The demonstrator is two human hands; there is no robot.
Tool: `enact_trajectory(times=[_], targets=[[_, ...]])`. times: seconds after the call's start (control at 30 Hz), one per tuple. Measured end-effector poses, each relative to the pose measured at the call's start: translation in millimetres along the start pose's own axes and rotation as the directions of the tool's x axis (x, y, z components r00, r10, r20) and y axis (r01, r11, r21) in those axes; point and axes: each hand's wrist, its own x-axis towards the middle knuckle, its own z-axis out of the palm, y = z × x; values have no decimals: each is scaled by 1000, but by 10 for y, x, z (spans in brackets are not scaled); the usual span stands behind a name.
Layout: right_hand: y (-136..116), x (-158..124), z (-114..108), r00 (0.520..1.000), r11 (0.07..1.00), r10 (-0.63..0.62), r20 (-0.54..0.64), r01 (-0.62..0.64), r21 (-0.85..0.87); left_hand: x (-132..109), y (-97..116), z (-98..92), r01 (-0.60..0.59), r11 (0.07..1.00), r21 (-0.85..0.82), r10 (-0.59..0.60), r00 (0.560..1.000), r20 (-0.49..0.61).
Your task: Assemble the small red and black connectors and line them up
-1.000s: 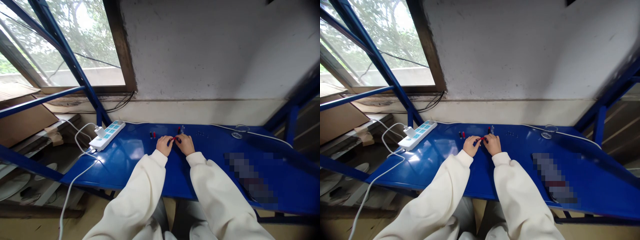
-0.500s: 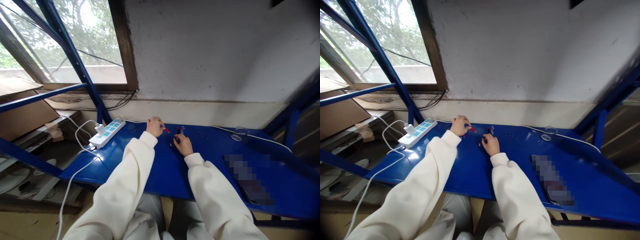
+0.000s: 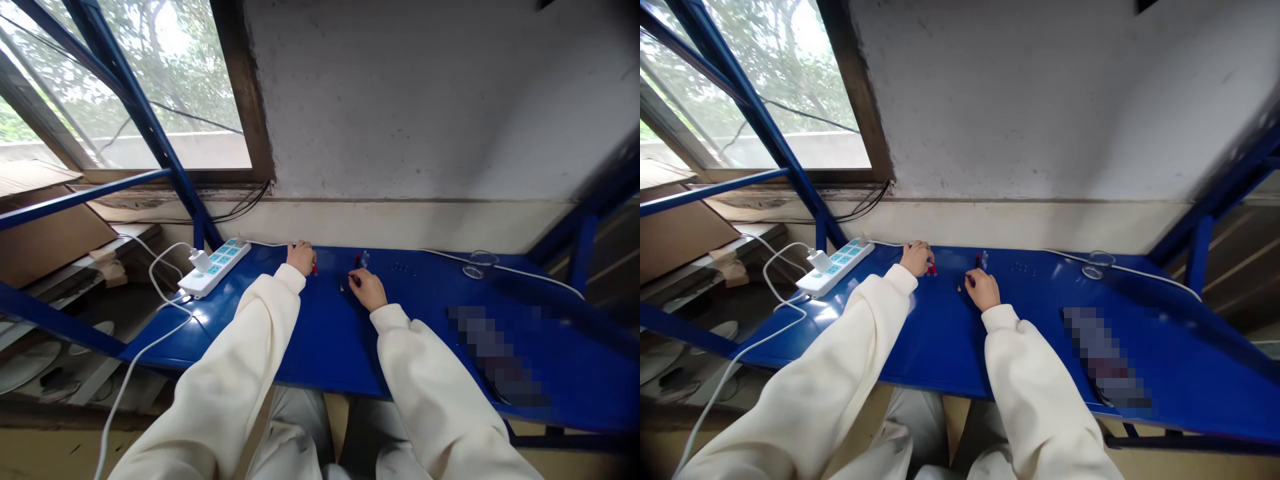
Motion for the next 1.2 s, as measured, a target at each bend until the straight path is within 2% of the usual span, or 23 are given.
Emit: enact_trajectory(times=[0.3,0.93,1.07,1.2], targets=[[-13,-4,-7,1000,1000,13,16,-13,0,5,7,16,-36,999,6,36,999,-30],[-14,1,-39,997,997,73,24,-72,-41,12,-38,104,-24,998,-51,21,998,-61],[-7,3,-51,989,982,149,21,-145,-119,-43,55,84,-73,993,-97,64,994,-93],[3,-8,-40,968,938,250,-16,-246,-244,-118,289,85,-187,974,-126,170,976,-133]])
